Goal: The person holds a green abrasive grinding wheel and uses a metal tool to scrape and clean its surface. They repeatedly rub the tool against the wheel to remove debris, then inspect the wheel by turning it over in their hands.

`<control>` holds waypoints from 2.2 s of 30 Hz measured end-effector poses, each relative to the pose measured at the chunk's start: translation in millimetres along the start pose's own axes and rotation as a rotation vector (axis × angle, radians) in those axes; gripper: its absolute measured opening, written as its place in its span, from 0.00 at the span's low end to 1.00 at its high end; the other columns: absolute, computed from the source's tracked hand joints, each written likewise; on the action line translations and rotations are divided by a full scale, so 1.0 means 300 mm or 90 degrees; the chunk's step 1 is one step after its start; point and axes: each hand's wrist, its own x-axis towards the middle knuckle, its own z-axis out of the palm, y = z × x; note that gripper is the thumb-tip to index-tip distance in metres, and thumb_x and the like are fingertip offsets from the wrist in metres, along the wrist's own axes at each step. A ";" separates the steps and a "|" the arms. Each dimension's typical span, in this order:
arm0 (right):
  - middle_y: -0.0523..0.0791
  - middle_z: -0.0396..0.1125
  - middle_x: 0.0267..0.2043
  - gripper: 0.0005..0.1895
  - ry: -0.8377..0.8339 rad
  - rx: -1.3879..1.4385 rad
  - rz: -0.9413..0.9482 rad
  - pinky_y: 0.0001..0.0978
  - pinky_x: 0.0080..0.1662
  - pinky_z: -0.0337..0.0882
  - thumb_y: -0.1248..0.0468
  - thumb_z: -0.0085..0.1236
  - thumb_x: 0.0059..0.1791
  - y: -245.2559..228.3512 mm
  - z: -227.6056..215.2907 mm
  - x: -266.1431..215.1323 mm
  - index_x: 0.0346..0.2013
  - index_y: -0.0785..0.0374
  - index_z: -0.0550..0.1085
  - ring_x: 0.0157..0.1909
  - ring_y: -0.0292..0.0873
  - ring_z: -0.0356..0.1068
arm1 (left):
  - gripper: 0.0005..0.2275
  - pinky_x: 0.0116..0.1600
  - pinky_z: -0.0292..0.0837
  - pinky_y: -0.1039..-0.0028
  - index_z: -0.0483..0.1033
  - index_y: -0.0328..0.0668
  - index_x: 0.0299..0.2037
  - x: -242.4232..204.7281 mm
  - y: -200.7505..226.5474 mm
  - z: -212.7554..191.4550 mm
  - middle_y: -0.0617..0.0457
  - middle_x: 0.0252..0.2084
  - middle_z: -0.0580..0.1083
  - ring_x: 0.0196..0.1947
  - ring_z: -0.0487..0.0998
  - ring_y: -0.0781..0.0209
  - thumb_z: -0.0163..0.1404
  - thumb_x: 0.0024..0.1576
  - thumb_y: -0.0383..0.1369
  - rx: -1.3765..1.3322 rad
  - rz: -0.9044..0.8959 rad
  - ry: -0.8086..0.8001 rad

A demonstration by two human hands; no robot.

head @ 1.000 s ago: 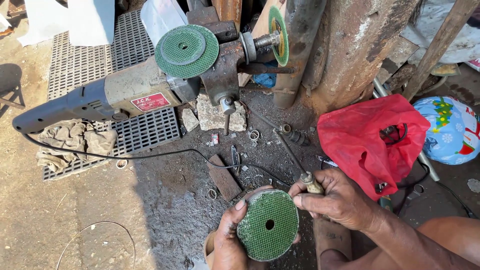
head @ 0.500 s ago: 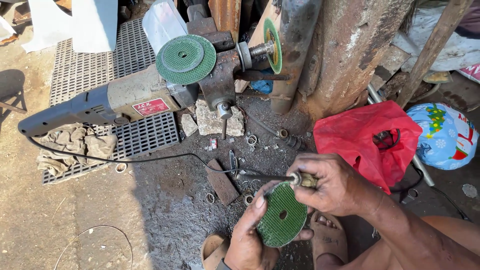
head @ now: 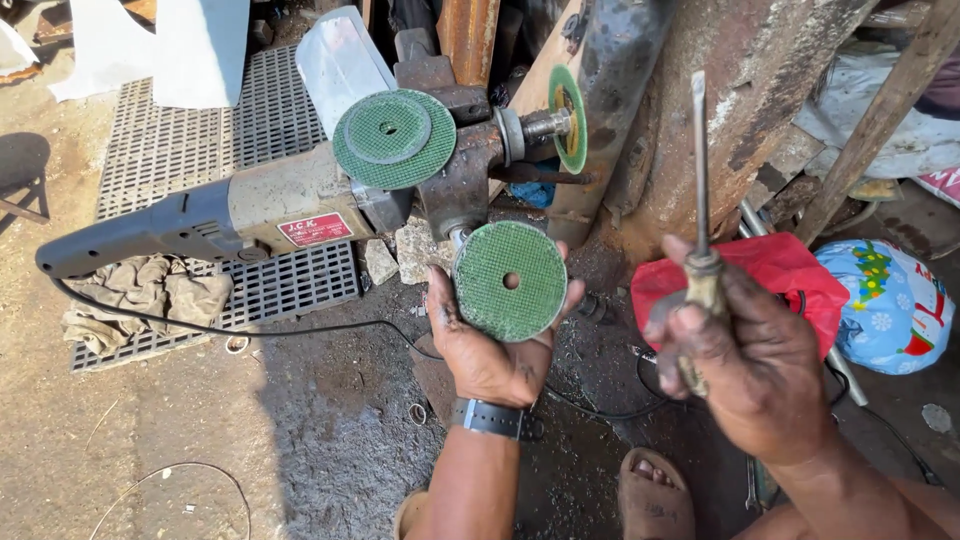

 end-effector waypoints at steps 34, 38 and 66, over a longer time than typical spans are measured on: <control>0.60 0.68 0.21 0.23 0.032 0.274 0.307 0.26 0.11 0.57 0.63 0.49 0.53 0.145 0.178 0.027 0.63 0.65 0.73 0.12 0.42 0.59 | 0.36 0.51 0.77 0.41 0.73 0.37 0.63 0.188 -0.070 -0.087 0.33 0.57 0.75 0.57 0.76 0.32 0.51 0.52 0.57 -0.106 0.040 -0.035; 0.61 0.68 0.22 0.23 0.035 0.283 0.318 0.26 0.11 0.56 0.64 0.48 0.54 0.139 0.175 0.027 0.63 0.64 0.73 0.12 0.42 0.59 | 0.36 0.49 0.77 0.42 0.71 0.34 0.65 0.187 -0.075 -0.079 0.31 0.57 0.75 0.57 0.76 0.30 0.49 0.53 0.57 -0.095 0.069 -0.036; 0.59 0.64 0.19 0.21 0.098 0.264 0.407 0.27 0.08 0.43 0.62 0.47 0.55 0.071 0.217 0.042 0.61 0.60 0.76 0.06 0.42 0.52 | 0.33 0.50 0.75 0.37 0.73 0.40 0.62 0.209 -0.077 -0.098 0.35 0.57 0.75 0.57 0.75 0.30 0.51 0.51 0.55 -0.112 0.072 -0.011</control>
